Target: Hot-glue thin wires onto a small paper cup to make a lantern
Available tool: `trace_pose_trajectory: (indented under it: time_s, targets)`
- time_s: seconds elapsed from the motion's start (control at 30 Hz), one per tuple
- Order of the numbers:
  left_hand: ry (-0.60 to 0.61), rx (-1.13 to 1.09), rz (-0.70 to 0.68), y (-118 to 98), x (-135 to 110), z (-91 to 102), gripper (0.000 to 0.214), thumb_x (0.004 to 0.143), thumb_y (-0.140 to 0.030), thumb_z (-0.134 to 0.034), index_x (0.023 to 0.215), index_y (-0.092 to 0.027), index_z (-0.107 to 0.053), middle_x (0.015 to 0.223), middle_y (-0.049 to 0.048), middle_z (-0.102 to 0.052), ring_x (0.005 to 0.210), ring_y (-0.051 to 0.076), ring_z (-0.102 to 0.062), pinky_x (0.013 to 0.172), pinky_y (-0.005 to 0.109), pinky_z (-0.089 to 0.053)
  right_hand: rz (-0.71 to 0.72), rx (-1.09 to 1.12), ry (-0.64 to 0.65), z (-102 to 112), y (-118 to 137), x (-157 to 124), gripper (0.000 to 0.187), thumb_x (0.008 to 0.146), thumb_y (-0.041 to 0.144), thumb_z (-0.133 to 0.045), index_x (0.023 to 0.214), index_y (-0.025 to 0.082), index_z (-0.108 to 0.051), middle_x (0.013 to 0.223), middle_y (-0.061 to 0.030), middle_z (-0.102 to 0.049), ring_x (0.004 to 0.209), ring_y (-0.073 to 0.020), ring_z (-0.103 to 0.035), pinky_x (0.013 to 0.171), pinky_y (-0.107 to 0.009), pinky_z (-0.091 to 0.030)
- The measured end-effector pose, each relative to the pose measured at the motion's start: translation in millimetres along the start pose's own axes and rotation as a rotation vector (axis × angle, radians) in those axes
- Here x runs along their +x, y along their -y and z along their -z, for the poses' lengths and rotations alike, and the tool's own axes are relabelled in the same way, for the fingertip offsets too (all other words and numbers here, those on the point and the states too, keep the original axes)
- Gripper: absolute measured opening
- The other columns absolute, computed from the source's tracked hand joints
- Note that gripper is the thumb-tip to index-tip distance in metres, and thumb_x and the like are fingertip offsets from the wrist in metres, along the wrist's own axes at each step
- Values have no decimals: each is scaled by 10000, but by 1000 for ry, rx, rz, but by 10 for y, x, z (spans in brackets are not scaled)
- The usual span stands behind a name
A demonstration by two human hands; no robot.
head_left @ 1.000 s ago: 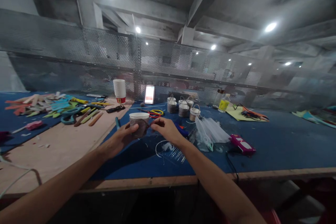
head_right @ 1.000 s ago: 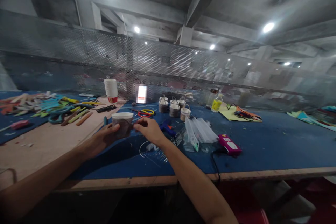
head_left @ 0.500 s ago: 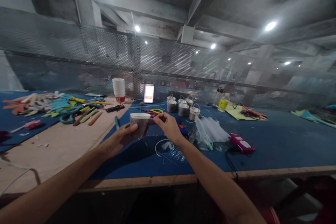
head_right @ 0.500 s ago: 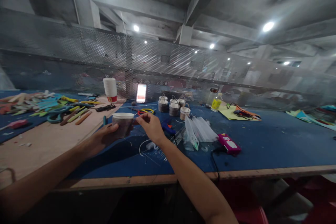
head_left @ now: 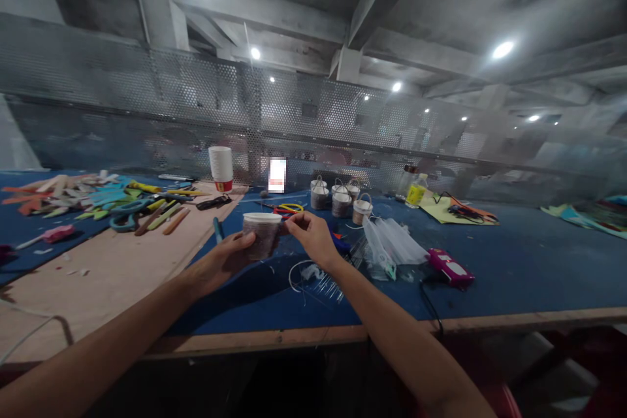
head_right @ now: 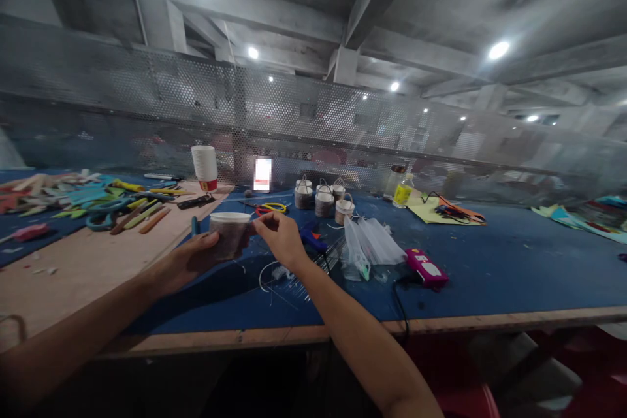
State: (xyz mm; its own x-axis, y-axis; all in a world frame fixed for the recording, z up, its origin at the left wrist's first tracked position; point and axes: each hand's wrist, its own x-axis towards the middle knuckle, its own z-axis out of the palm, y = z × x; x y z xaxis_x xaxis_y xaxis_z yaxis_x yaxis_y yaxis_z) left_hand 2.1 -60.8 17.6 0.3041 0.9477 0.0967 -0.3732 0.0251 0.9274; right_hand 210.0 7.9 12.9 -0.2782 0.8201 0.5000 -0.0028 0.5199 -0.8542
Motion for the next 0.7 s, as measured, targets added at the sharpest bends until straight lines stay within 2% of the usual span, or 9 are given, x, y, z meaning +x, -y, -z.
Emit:
trace_pose_trajectory:
  time_s: [0.37, 0.7]
  targets:
    - [-6, -15, 32, -15, -29, 2, 360, 902, -350, -728, 1207, -179, -813, 1272, 109, -788, 1159, 319, -725, 1013, 356, -550, 9, -4, 7, -7, -10, -9, 246, 882, 427, -692, 887, 182, -708, 846, -39, -772, 808, -192, -731, 807, -310, -562]
    - [36, -34, 53, 13, -28, 52, 376, 885, -366, -760, 1210, -185, -816, 1227, 108, -806, 1150, 307, -733, 999, 331, -557, -10, -4, -3, -13, 41, -13, 232, 850, 407, -695, 862, 176, -710, 829, -36, -758, 777, -185, -709, 769, -300, -544]
